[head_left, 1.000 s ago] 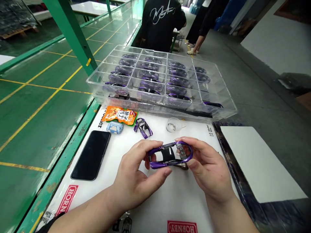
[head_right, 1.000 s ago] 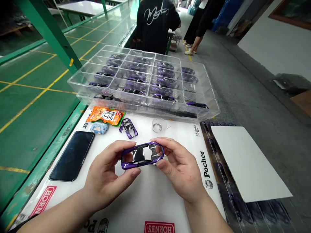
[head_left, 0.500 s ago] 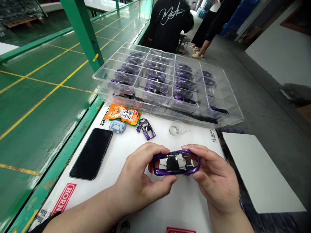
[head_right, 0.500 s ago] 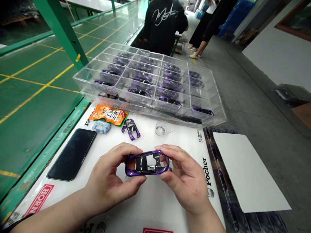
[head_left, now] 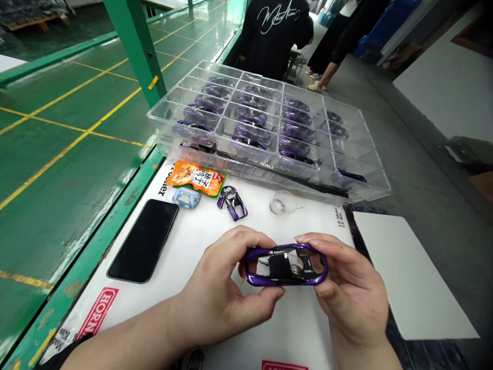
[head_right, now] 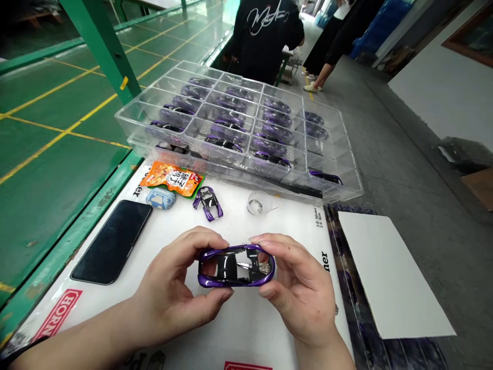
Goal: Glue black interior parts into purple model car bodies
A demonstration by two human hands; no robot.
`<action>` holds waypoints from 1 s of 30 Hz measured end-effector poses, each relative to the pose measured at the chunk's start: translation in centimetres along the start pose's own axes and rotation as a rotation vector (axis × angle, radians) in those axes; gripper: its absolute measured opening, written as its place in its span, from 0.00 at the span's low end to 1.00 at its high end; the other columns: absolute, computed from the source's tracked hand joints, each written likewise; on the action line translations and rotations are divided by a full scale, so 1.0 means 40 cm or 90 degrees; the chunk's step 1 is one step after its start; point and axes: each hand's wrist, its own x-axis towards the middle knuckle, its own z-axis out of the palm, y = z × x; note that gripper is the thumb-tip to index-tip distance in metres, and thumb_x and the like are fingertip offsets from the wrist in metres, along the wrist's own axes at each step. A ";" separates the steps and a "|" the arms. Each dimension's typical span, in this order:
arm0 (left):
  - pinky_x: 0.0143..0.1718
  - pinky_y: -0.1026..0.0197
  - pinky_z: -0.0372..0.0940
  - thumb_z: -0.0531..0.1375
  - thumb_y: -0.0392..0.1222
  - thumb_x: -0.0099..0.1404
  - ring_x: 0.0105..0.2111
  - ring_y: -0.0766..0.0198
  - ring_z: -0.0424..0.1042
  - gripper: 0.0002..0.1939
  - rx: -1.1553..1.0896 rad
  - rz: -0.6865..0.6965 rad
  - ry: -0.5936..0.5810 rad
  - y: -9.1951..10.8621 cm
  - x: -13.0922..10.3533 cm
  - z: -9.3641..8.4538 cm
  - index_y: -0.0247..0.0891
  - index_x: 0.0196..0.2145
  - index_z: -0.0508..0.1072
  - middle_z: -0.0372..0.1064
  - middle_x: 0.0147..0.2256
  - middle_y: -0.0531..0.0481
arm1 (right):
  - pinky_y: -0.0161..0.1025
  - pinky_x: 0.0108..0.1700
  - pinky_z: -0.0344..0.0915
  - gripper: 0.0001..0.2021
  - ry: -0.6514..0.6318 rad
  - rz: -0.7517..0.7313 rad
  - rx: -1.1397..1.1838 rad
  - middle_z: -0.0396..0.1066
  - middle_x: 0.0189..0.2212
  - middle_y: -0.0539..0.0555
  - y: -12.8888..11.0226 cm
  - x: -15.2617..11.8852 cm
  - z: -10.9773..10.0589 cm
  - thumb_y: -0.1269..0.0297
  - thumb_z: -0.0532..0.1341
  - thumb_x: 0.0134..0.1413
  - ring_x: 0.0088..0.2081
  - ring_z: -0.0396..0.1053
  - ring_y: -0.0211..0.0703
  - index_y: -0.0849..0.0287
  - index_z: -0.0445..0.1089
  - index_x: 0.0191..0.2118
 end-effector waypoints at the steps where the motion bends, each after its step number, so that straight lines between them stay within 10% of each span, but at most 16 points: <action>1: 0.39 0.59 0.73 0.76 0.33 0.63 0.38 0.59 0.77 0.25 -0.005 -0.007 -0.004 0.000 0.000 0.000 0.43 0.55 0.79 0.79 0.43 0.48 | 0.46 0.59 0.87 0.19 0.005 0.002 -0.002 0.87 0.53 0.59 0.001 0.000 0.000 0.52 0.80 0.69 0.57 0.87 0.54 0.46 0.87 0.61; 30: 0.36 0.60 0.70 0.76 0.33 0.64 0.36 0.64 0.74 0.21 -0.094 -0.127 -0.029 -0.001 -0.002 0.004 0.42 0.54 0.80 0.79 0.44 0.51 | 0.50 0.57 0.88 0.19 -0.004 -0.065 -0.036 0.88 0.51 0.58 -0.008 0.010 0.003 0.55 0.82 0.68 0.55 0.87 0.55 0.48 0.87 0.60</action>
